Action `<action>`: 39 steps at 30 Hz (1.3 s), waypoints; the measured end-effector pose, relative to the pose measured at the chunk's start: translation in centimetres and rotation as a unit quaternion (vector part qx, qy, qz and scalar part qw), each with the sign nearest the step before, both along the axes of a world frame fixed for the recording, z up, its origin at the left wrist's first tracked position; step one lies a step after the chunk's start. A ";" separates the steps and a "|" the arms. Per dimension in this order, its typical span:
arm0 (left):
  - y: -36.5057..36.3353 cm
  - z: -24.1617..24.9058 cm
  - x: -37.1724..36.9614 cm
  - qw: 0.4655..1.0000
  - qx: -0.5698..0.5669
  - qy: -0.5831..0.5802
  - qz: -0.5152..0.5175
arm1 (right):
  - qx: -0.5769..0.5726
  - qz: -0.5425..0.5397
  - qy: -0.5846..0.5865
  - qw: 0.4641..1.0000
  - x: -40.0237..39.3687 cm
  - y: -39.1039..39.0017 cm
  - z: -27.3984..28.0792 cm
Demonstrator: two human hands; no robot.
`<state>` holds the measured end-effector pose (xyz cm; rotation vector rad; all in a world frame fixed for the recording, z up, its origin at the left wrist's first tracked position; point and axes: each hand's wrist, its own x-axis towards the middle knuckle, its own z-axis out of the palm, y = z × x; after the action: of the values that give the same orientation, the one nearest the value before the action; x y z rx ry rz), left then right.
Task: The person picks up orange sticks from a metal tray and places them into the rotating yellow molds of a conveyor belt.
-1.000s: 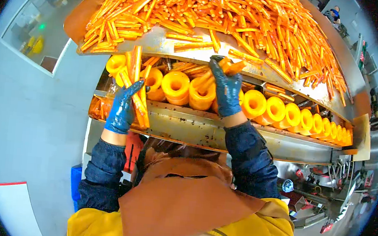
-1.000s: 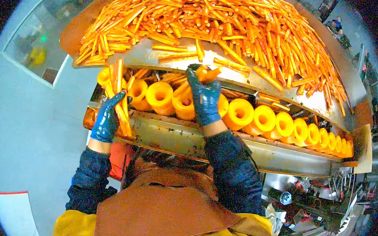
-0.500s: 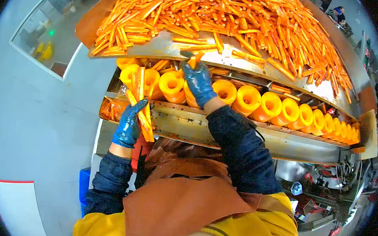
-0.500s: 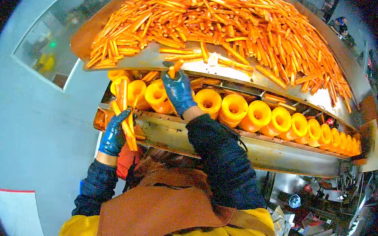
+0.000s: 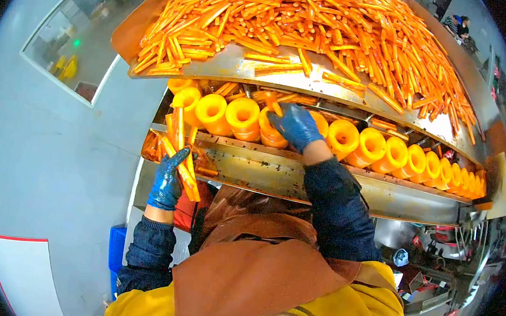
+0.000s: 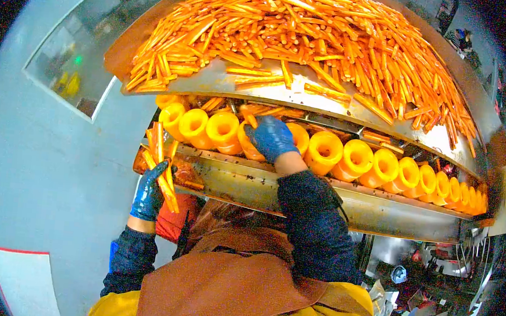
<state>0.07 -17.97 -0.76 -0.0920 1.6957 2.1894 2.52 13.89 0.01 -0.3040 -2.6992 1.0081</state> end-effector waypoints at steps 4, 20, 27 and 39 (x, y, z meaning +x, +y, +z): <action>-1.7 -2.9 -0.9 0.992 -0.070 0.104 -0.026 | 0.141 -0.003 -0.100 0.985 1.4 -0.9 4.2; 5.4 0.8 0.7 0.976 -0.083 0.016 -0.201 | -0.272 0.261 0.076 0.923 -2.8 -8.5 0.8; 4.0 1.0 -0.5 0.980 -0.099 0.003 -0.175 | -0.287 0.012 0.239 0.928 -6.0 -3.5 -0.7; 4.9 2.7 -1.4 0.999 0.024 0.005 -0.044 | -0.141 0.035 0.167 0.975 -8.6 -8.0 -0.3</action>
<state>-1.34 -13.10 1.97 0.0067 1.6205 2.1667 -6.08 5.85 -0.26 -0.0795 -2.2818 1.3323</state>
